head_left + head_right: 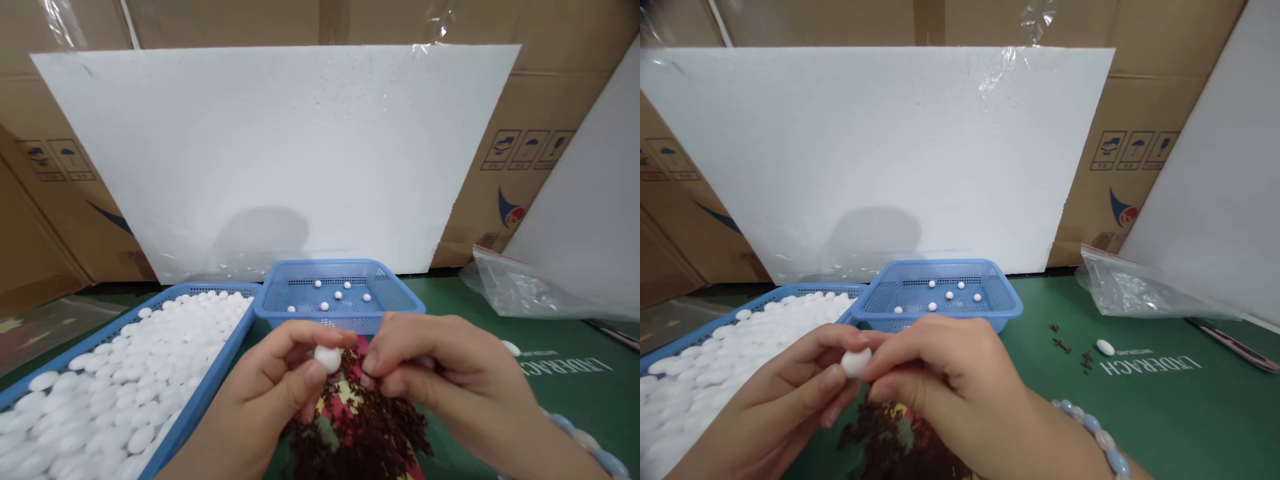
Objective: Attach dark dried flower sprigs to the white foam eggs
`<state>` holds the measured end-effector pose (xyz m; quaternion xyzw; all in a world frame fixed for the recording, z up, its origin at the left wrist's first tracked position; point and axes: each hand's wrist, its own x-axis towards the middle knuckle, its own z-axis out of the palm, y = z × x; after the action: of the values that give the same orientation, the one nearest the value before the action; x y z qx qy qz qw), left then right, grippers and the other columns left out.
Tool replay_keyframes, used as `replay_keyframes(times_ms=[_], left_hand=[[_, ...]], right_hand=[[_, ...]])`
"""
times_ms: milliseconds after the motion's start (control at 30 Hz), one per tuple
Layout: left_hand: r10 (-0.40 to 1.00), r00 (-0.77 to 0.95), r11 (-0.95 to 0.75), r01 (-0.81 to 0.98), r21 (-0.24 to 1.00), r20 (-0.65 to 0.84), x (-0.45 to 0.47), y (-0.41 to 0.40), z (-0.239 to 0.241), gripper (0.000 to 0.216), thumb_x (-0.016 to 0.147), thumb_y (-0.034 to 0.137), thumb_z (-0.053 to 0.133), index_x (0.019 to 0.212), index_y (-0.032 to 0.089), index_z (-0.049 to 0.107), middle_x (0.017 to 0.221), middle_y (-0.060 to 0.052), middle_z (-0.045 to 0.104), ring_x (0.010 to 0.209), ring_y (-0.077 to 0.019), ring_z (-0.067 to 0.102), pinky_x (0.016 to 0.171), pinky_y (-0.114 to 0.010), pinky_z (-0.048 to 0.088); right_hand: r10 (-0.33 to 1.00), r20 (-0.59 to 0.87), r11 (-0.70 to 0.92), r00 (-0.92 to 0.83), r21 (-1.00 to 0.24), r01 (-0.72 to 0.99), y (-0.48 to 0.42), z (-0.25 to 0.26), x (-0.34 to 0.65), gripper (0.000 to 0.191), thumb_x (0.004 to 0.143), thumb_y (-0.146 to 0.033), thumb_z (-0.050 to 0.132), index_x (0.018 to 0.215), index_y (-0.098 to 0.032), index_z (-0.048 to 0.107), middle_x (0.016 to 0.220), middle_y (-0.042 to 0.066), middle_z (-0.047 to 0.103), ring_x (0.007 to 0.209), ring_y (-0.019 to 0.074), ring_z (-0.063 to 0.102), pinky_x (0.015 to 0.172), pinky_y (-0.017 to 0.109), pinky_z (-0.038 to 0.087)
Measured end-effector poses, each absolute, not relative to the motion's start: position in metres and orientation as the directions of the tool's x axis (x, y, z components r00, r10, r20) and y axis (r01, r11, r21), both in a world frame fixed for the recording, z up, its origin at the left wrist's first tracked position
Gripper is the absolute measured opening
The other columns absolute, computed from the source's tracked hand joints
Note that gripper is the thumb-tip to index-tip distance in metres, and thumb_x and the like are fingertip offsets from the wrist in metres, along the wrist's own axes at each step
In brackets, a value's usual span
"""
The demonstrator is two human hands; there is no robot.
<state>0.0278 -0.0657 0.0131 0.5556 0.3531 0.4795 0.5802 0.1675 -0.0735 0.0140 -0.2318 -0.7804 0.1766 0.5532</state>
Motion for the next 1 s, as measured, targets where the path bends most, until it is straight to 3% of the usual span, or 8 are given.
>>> replay_keyframes(times_ms=[300,533,1000], left_hand=[[0.926,0.359,-0.060,-0.162,0.985,0.116,0.0238,-0.0646,0.0146,0.007,0.055,0.018,0.057,0.058,0.024,0.060,0.048,0.004,0.049,0.042,-0.0037,0.036,0.039,-0.012,0.029],[0.947,0.314,-0.007,-0.183,0.983,0.065,0.0271,-0.0679,0.0164,0.004,0.051,0.022,0.059,0.054,0.024,0.060,0.046,0.004,0.048,0.040,-0.0039,0.034,0.038,-0.013,0.027],[0.944,0.317,-0.065,-0.076,0.995,0.086,0.0275,-0.0680,0.0104,0.005,0.052,0.032,0.058,0.057,0.033,0.058,0.052,0.006,0.051,0.048,-0.0081,0.041,0.049,-0.019,0.037]], right_hand=[[0.545,0.765,0.838,-0.343,-0.483,0.253,-0.0772,0.0136,0.1636,0.013,0.068,-0.005,0.044,0.064,-0.017,0.047,0.057,-0.003,0.052,0.053,0.0033,0.048,0.048,0.009,0.038],[0.559,0.761,0.825,-0.329,-0.469,0.316,-0.0778,0.0133,0.1613,0.014,0.068,-0.006,0.042,0.062,-0.018,0.044,0.054,-0.004,0.049,0.047,0.0041,0.044,0.041,0.012,0.035],[0.563,0.762,0.821,-0.320,-0.471,0.323,-0.0776,0.0125,0.1614,0.015,0.069,-0.005,0.040,0.062,-0.017,0.043,0.053,-0.004,0.046,0.047,0.0038,0.041,0.041,0.011,0.034]])
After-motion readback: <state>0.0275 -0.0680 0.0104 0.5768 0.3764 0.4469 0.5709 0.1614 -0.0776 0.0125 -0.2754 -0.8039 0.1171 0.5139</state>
